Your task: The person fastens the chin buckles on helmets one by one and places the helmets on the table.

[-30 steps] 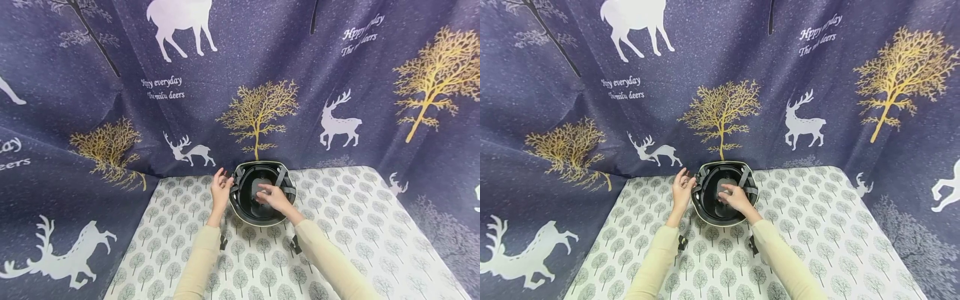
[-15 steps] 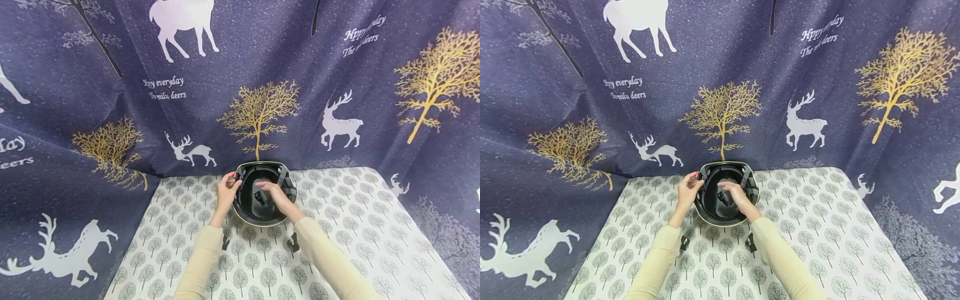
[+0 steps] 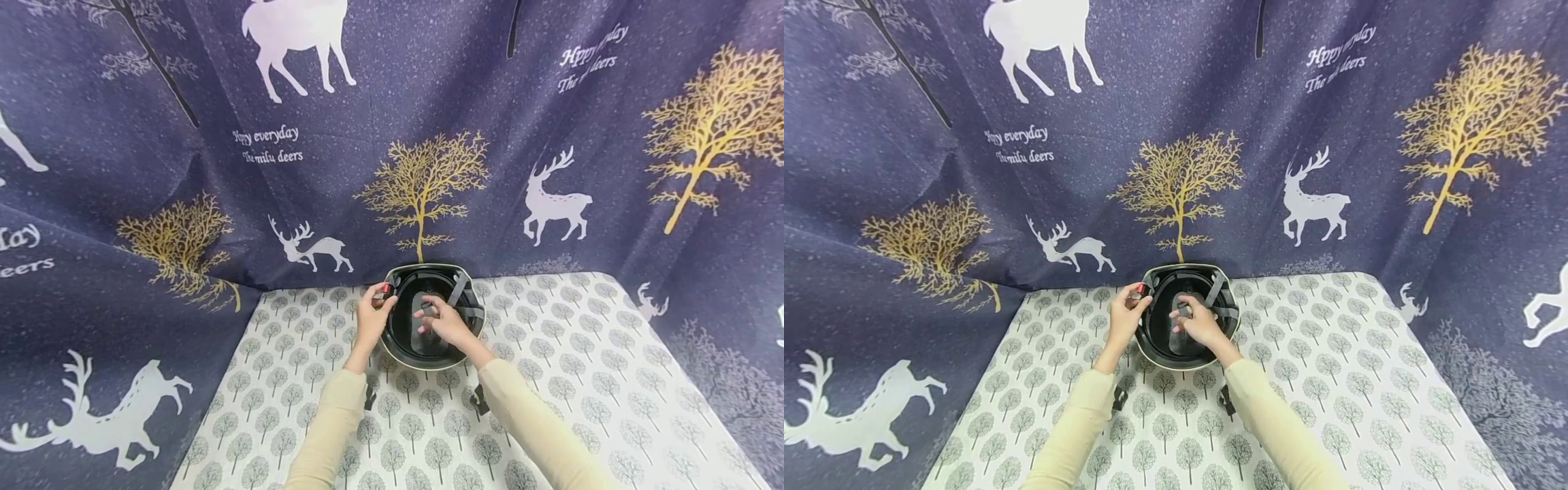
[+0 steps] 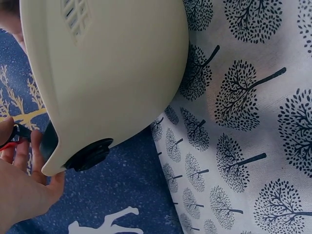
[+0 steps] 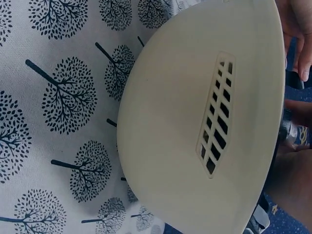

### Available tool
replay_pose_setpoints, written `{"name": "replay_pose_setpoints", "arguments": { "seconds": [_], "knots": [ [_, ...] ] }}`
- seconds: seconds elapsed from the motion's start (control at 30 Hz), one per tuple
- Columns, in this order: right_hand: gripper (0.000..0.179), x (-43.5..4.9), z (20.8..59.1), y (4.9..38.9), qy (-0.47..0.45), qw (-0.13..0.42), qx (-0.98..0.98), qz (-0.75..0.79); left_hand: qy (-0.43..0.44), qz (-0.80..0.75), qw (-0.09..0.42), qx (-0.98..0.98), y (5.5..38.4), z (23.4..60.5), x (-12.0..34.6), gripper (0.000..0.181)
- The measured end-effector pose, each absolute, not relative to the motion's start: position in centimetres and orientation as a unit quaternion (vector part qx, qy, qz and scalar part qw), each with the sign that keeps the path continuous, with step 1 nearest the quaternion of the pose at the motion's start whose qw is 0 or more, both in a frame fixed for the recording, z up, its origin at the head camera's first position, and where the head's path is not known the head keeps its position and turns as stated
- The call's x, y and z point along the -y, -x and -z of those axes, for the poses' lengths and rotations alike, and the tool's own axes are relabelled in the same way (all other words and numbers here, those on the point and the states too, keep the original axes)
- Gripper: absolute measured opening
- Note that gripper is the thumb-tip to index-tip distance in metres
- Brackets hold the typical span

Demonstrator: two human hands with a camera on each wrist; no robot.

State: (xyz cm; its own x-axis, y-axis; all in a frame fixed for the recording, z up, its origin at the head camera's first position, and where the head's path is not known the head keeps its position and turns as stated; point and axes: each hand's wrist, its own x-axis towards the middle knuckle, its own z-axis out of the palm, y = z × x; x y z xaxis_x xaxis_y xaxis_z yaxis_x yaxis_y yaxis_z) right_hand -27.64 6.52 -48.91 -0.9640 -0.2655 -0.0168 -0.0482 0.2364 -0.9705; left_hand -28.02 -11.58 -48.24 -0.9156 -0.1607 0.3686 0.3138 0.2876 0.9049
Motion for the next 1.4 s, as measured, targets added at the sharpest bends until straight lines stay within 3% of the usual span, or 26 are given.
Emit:
{"name": "replay_pose_setpoints", "arguments": {
  "seconds": [0.1, 0.2, 0.73, 1.4],
  "knots": [
    [0.07, -6.6, 48.9, 27.6, 0.119, 0.106, -0.785, 0.599, 0.058, 0.595, 0.202, 0.776, 28.1, 48.3, 11.6, 0.036],
    [0.07, -6.7, 49.0, 27.7, 0.139, 0.108, -0.774, 0.608, 0.064, 0.59, 0.198, 0.78, 28.2, 48.3, 11.5, 0.034],
    [0.026, -6.4, 48.2, 27.5, 0.129, 0.032, -0.758, 0.639, 0.106, 0.533, 0.189, 0.818, 28.3, 48.4, 11.5, 0.03],
    [0.032, -7.1, 47.4, 27.6, 0.179, 0.04, -0.753, 0.632, 0.123, 0.48, 0.175, 0.851, 28.5, 48.4, 11.4, 0.029]
  ]
}}
